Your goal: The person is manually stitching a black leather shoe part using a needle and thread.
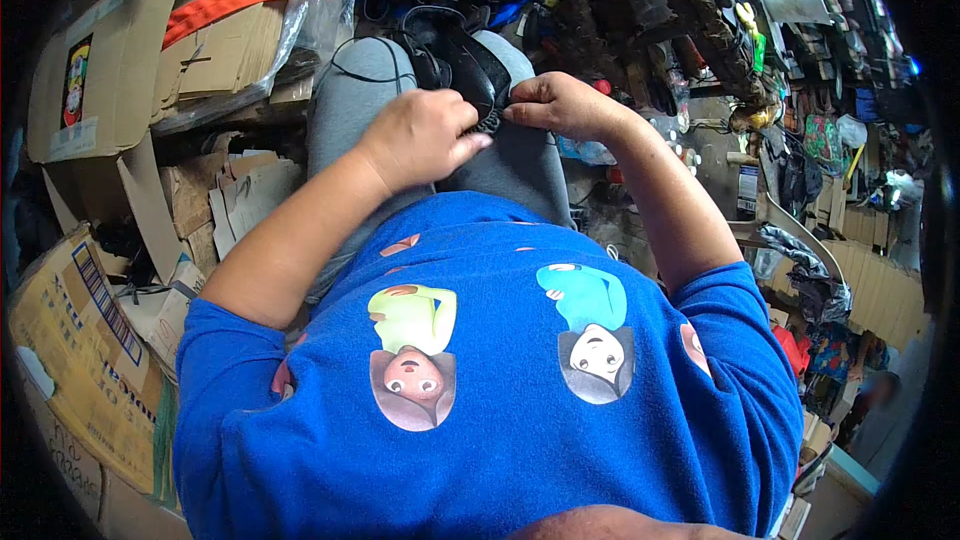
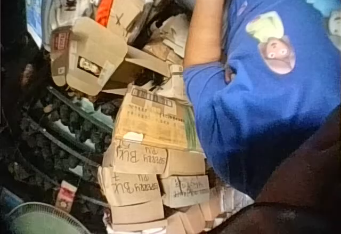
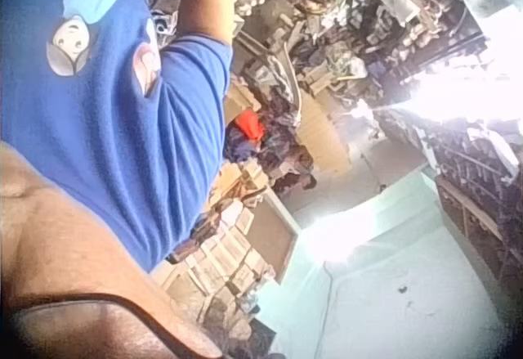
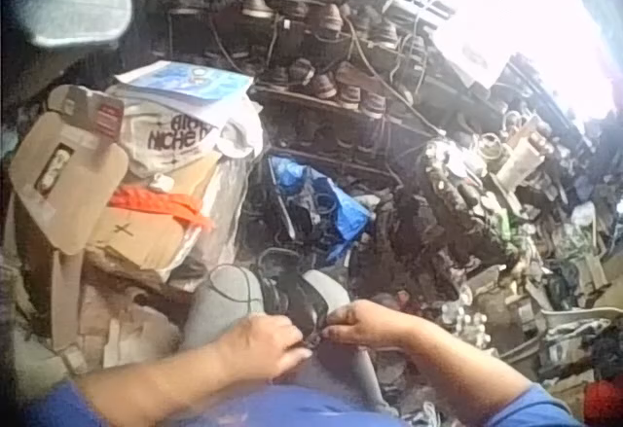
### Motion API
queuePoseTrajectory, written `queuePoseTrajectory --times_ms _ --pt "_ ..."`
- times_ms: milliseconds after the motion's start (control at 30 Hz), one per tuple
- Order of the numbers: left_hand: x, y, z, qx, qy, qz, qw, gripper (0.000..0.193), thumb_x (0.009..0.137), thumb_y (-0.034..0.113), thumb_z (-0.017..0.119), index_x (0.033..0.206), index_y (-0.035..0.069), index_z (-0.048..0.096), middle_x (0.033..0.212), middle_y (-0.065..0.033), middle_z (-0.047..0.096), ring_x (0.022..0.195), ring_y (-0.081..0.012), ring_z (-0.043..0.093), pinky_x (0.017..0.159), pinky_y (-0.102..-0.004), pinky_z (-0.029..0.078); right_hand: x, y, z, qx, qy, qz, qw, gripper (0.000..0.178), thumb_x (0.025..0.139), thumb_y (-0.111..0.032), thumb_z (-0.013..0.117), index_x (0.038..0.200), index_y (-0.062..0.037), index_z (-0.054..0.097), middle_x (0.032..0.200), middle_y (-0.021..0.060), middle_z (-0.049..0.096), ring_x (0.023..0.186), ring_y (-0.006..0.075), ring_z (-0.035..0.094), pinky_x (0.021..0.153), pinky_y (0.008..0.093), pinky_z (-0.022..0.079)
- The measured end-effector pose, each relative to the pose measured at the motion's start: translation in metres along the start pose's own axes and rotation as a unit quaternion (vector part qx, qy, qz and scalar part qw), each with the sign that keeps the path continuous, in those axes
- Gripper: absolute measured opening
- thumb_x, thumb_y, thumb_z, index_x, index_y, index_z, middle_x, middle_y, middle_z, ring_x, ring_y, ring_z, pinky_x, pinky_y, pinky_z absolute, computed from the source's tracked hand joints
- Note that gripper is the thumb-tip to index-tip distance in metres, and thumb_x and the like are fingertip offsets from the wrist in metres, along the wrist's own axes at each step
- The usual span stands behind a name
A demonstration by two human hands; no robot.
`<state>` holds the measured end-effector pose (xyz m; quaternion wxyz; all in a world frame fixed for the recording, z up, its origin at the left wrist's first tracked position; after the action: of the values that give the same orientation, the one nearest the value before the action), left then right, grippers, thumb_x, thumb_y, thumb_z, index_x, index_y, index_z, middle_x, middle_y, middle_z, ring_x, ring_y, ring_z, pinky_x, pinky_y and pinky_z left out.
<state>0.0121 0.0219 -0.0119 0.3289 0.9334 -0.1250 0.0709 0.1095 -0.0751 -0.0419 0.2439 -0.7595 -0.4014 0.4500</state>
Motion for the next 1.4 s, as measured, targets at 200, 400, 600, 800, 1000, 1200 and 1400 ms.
queuePoseTrajectory --times_ms 200,400,600,800,1000,1200,1400 --pt "0.042 -0.034 -0.012 -0.099 0.026 -0.005 0.995 0.021 0.079 0.016 0.064 0.096 0.005 0.064 0.098 -0.0140 0.060 0.095 -0.0282 0.059 0.084 -0.0355 0.046 -0.007 -0.021 0.002 -0.011 0.018 -0.010 1.000 0.026 0.090 -0.021 0.059 0.075 -0.0009 0.053 0.062 -0.0035 0.044 0.063 0.0062 0.040 0.056 0.0289 0.038" --pt "0.052 -0.042 0.009 -0.146 -0.033 -0.023 0.988 0.023 0.074 0.028 0.071 0.087 0.010 0.065 0.099 -0.0121 0.057 0.095 -0.0274 0.057 0.083 -0.0363 0.046 -0.037 -0.019 0.004 -0.009 0.037 -0.007 0.999 0.024 0.089 -0.018 0.057 0.073 -0.0011 0.051 0.061 -0.0011 0.041 0.061 0.0076 0.039 0.054 0.0295 0.034" --pt "0.057 -0.049 0.003 -0.158 -0.116 -0.036 0.980 0.018 0.076 0.020 0.070 0.083 0.006 0.062 0.089 -0.0089 0.056 0.090 -0.0230 0.056 0.083 -0.0331 0.044 -0.080 -0.027 -0.030 0.147 0.168 0.004 0.975 0.020 0.091 -0.019 0.061 0.090 0.0017 0.062 0.080 0.0000 0.056 0.075 0.0075 0.051 0.068 0.0248 0.043" --pt "0.063 -0.055 0.012 -0.264 -0.187 -0.052 0.945 0.015 0.078 0.013 0.066 0.089 0.004 0.066 0.089 -0.0074 0.060 0.091 -0.0194 0.058 0.084 -0.0322 0.045 -0.048 -0.048 -0.021 -0.107 0.194 -0.071 0.972 0.020 0.081 -0.012 0.067 0.101 -0.0100 0.070 0.082 0.0090 0.062 0.077 0.0184 0.062 0.070 0.0306 0.050" --pt "0.062 -0.058 0.014 -0.302 -0.217 -0.084 0.924 0.018 0.078 0.007 0.064 0.095 0.000 0.068 0.092 -0.0079 0.065 0.089 -0.0178 0.062 0.086 -0.0313 0.047 -0.033 -0.052 -0.021 -0.161 0.179 -0.044 0.970 0.020 0.079 -0.011 0.066 0.098 -0.0102 0.071 0.082 0.0122 0.064 0.078 0.0267 0.063 0.072 0.0350 0.051" --pt "0.061 -0.062 0.016 -0.310 -0.222 -0.091 0.920 0.021 0.078 0.005 0.063 0.098 -0.001 0.068 0.092 -0.0090 0.068 0.089 -0.0172 0.063 0.087 -0.0307 0.047 -0.030 -0.056 -0.021 -0.200 0.173 -0.023 0.964 0.020 0.078 -0.014 0.063 0.095 -0.0100 0.072 0.082 0.0140 0.064 0.079 0.0291 0.064 0.075 0.0367 0.051" --pt "0.060 -0.064 0.017 -0.323 -0.226 -0.092 0.915 0.022 0.078 0.004 0.063 0.098 -0.001 0.068 0.092 -0.0086 0.069 0.087 -0.0160 0.063 0.087 -0.0299 0.047 -0.024 -0.062 -0.018 -0.237 0.165 -0.024 0.957 0.020 0.078 -0.015 0.061 0.094 -0.0101 0.072 0.083 0.0142 0.065 0.079 0.0303 0.064 0.075 0.0378 0.051"
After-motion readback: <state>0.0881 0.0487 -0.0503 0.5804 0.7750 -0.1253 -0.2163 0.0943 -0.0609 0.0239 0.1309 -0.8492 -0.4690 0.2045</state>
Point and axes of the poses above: each hand's wrist, its own x-axis towards the middle knuckle, its own z-axis out of the palm, y = z × x, the point moved 8 cm from there along x, towards the middle knuckle
